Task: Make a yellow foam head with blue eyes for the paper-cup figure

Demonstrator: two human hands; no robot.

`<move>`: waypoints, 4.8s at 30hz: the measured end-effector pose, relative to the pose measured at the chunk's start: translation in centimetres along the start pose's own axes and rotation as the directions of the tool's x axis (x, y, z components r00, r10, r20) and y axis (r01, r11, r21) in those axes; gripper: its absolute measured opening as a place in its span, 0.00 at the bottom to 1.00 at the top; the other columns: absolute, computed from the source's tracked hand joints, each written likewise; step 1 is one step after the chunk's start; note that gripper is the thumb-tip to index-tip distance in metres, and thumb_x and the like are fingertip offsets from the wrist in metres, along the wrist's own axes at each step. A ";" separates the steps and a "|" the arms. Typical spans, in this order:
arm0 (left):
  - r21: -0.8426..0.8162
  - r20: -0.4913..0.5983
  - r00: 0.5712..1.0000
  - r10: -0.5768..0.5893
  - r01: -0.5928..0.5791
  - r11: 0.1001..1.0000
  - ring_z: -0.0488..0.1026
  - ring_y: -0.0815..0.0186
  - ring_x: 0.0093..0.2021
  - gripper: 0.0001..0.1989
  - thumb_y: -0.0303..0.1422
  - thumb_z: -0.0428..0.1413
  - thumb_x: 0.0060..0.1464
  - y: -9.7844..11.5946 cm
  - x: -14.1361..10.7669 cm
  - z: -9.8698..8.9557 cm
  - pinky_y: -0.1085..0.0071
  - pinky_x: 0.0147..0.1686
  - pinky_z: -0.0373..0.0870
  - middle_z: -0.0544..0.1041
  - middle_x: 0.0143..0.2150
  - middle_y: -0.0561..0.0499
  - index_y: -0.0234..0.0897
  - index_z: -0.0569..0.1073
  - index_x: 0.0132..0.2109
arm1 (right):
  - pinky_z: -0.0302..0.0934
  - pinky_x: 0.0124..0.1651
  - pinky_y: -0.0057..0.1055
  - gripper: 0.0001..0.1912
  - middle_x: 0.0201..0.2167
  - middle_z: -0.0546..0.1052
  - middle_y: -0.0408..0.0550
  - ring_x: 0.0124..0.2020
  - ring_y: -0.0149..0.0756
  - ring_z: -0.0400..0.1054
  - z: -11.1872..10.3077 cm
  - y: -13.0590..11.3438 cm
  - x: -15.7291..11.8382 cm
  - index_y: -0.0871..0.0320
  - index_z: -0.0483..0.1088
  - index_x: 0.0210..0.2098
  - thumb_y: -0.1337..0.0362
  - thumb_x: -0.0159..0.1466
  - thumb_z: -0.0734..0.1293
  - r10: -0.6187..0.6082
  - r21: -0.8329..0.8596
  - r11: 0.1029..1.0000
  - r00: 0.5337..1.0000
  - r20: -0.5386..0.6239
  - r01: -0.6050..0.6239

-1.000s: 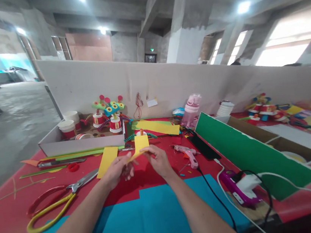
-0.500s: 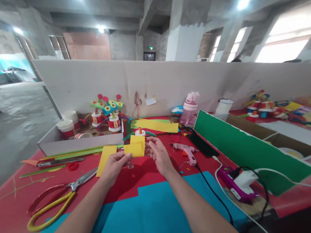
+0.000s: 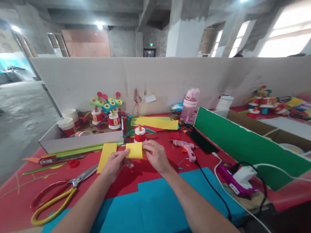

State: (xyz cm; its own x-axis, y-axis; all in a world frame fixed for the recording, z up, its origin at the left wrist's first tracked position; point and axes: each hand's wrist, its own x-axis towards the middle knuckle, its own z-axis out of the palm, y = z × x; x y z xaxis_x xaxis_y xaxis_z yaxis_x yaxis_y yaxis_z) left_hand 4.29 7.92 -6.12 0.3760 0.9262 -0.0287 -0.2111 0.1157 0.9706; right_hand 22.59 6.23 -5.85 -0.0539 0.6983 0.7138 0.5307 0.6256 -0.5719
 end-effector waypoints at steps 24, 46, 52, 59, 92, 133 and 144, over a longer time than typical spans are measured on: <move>-0.155 0.083 0.971 -0.226 0.237 0.959 0.54 0.76 0.09 0.17 0.41 0.54 0.51 0.8 0.0 -0.8 0.76 0.13 0.55 0.68 0.12 0.54 0.33 0.66 0.22 | 0.61 0.53 0.38 0.30 0.49 0.73 0.51 0.49 0.40 0.66 -0.2 -1.2 -0.1 0.51 0.59 0.61 0.76 0.60 0.57 -0.141 -0.093 0.981 0.957 0.252 0.169; 0.451 -0.030 0.983 0.178 -0.146 0.880 0.65 0.71 0.25 0.10 0.38 0.57 0.47 0.2 0.4 -1.2 0.77 0.27 0.60 0.72 0.23 0.54 0.35 0.74 0.30 | 0.66 0.41 0.33 0.12 0.30 0.79 0.45 0.35 0.37 0.73 1.8 1.9 -0.5 0.58 0.72 0.32 0.68 0.46 0.68 0.449 0.497 0.698 0.856 0.256 -0.515; 0.563 -0.047 0.975 0.218 -0.154 0.812 0.62 0.72 0.22 0.09 0.34 0.55 0.46 -0.5 0.9 -1.7 0.77 0.24 0.55 0.68 0.19 0.56 0.34 0.73 0.23 | 0.67 0.40 0.33 0.14 0.31 0.79 0.46 0.35 0.37 0.74 2.0 1.7 -0.7 0.59 0.74 0.35 0.63 0.48 0.70 0.442 0.532 0.655 0.843 0.306 -0.536; 0.569 -0.040 0.972 0.232 -0.169 0.805 0.61 0.72 0.22 0.08 0.32 0.54 0.44 -0.1 0.8 -1.2 0.77 0.24 0.54 0.67 0.18 0.57 0.35 0.71 0.21 | 0.66 0.41 0.37 0.14 0.28 0.80 0.45 0.35 0.40 0.73 1.3 1.8 -0.5 0.58 0.78 0.35 0.58 0.51 0.70 0.441 0.463 0.682 0.823 0.357 -0.566; 0.597 0.095 0.979 0.180 -0.201 0.777 0.67 0.70 0.21 0.19 0.46 0.48 0.55 -2.8 2.2 -1.6 0.74 0.25 0.62 0.71 0.21 0.54 0.34 0.71 0.41 | 0.65 0.42 0.33 0.11 0.34 0.81 0.44 0.38 0.39 0.73 0.9 11.1 12.4 0.56 0.78 0.34 0.66 0.54 0.64 0.348 0.136 0.929 0.938 -0.001 -0.344; -0.011 0.065 0.997 -0.048 0.048 0.999 0.68 0.73 0.19 0.19 0.35 0.59 0.47 -0.4 0.4 -1.4 0.78 0.17 0.62 0.75 0.26 0.53 0.37 0.65 0.46 | 0.63 0.45 0.34 0.12 0.37 0.78 0.49 0.40 0.40 0.71 1.8 1.9 0.4 0.56 0.75 0.36 0.68 0.57 0.61 0.259 0.192 0.945 0.964 0.062 -0.267; 0.223 0.007 0.998 0.064 -0.064 0.973 0.64 0.74 0.16 0.10 0.26 0.55 0.37 -0.4 0.6 -1.0 0.78 0.19 0.61 0.70 0.17 0.57 0.34 0.70 0.32 | 0.62 0.39 0.33 0.10 0.32 0.77 0.49 0.34 0.39 0.70 2.3 1.4 -0.1 0.57 0.74 0.32 0.69 0.56 0.61 0.197 0.133 0.966 0.966 0.166 -0.220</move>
State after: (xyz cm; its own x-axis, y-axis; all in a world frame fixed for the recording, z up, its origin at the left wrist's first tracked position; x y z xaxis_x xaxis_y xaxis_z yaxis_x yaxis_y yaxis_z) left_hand 3.72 8.81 -6.80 0.3682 0.9291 0.0348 -0.0279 -0.0263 0.9993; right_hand 21.39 7.87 -7.70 -0.0876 0.8557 0.5100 0.4119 0.4973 -0.7636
